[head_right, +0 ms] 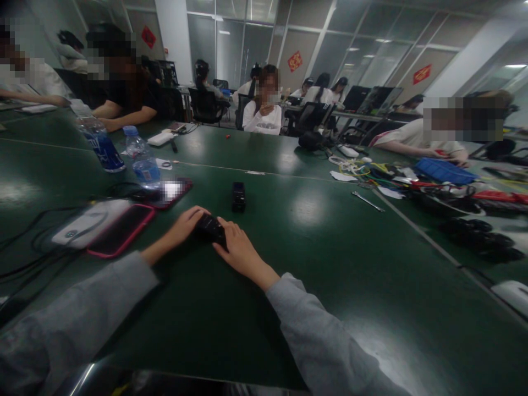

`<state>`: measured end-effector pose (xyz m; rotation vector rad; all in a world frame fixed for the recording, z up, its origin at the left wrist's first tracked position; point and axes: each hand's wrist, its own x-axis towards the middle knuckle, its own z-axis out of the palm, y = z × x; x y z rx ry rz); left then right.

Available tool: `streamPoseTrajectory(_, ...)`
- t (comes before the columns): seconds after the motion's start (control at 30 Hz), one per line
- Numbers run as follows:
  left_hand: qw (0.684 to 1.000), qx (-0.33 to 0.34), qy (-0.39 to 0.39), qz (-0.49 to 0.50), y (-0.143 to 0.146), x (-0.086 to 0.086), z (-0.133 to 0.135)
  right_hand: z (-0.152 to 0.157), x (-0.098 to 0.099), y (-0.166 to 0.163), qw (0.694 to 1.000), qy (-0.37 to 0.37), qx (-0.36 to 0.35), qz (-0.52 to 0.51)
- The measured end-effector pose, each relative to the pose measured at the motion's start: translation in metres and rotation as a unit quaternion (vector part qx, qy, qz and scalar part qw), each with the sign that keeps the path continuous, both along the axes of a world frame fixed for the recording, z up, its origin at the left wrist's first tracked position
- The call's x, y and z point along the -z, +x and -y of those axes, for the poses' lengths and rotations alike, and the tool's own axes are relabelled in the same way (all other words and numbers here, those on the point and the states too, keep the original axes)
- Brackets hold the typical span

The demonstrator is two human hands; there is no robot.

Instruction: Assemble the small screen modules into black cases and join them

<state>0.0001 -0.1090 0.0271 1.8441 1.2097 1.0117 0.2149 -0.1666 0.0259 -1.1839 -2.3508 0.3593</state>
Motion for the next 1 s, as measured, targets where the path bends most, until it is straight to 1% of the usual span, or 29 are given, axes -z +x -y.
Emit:
streamPoseTrajectory(0.47, 1.000, 0.000, 0.004, 0.000, -0.0002, -0.0008, 0.0009, -0.0006, 0.0025, 0.0003, 1.000, -0.003, 0.005, -0.001)
streamPoseTrajectory(0.77, 1.000, 0.000, 0.005, -0.007, 0.0012, -0.0048, 0.0031, -0.0031, 0.0069, -0.0004, 1.000, 0.015, -0.002, 0.000)
streamPoseTrajectory(1.0, 1.000, -0.004, 0.003, -0.004, 0.0005, -0.0021, 0.0011, -0.0027, 0.0063, 0.0007, 1.000, 0.007, -0.003, -0.009)
